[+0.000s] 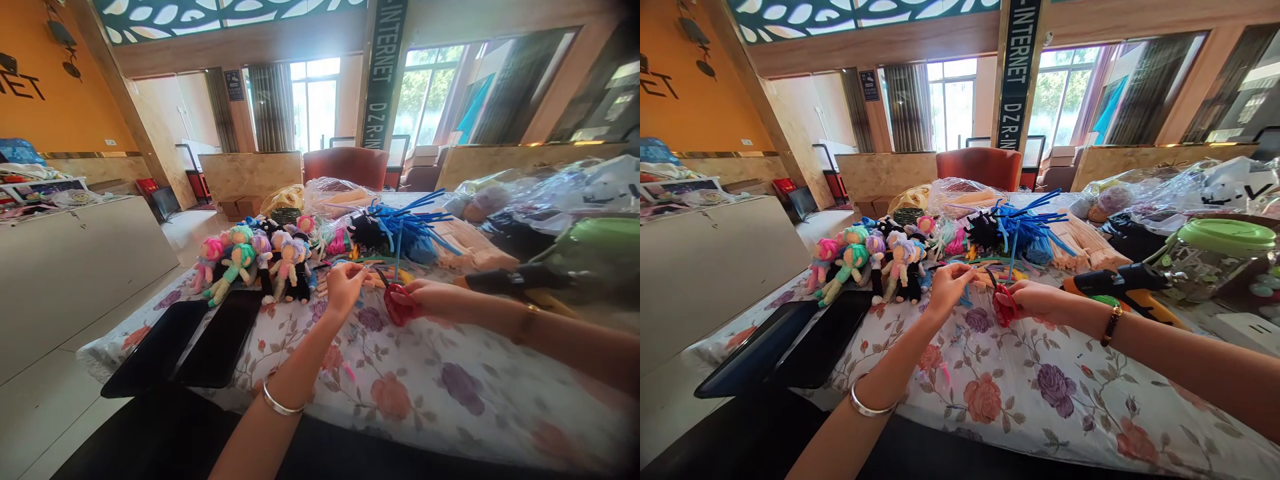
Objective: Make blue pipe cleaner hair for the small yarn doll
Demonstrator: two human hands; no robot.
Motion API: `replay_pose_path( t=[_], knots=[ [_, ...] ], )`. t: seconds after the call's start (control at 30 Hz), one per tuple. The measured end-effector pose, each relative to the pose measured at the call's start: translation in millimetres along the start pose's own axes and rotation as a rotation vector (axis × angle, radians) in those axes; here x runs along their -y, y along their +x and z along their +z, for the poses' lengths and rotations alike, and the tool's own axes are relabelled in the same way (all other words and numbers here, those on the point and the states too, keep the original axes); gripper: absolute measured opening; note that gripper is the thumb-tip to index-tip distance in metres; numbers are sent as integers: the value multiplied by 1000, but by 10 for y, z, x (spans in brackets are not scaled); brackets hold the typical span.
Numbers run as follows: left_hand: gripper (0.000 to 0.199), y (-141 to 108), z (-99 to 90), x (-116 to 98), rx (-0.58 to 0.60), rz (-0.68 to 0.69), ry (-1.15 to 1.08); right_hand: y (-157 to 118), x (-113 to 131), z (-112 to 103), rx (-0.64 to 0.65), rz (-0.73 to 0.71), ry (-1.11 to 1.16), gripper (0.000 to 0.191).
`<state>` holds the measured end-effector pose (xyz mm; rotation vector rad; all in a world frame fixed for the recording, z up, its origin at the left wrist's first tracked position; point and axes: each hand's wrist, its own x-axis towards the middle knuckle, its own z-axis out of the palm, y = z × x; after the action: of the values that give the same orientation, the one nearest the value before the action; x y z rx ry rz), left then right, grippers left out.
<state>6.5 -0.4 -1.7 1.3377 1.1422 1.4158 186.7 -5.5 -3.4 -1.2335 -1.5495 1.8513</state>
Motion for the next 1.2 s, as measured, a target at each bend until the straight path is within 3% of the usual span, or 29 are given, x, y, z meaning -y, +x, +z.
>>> replay_pose_path(
  t=[0.07,0.17,0.27,0.43,0.63,0.83,0.93,1.07,1.2],
  knots=[
    [9,16,0,8,-4,7,25,39,-86,-33,-34,-3,105,40],
    [4,30,-7,22,-19,48,103,67,-132,-21,-190,-7,247,29],
    [2,22,-13,27,8,70,148,34,-71,51,-329,-114,290,26],
    [14,-31,-17,-18,105,158,303,-43,82,207,-433,-349,81,41],
    [25,-83,3,-51,182,276,479,-2,91,295,-512,-474,-82,51],
    [32,-77,37,27,359,364,394,-47,37,250,-528,-543,-71,50],
    [29,-81,42,26,392,366,331,-113,-1,214,-527,-563,-88,50],
    [13,-85,42,7,413,343,288,-203,-47,201,-563,-599,-88,47],
    [14,-87,62,20,501,236,167,-258,-96,231,-595,-575,-42,43]
  ],
)
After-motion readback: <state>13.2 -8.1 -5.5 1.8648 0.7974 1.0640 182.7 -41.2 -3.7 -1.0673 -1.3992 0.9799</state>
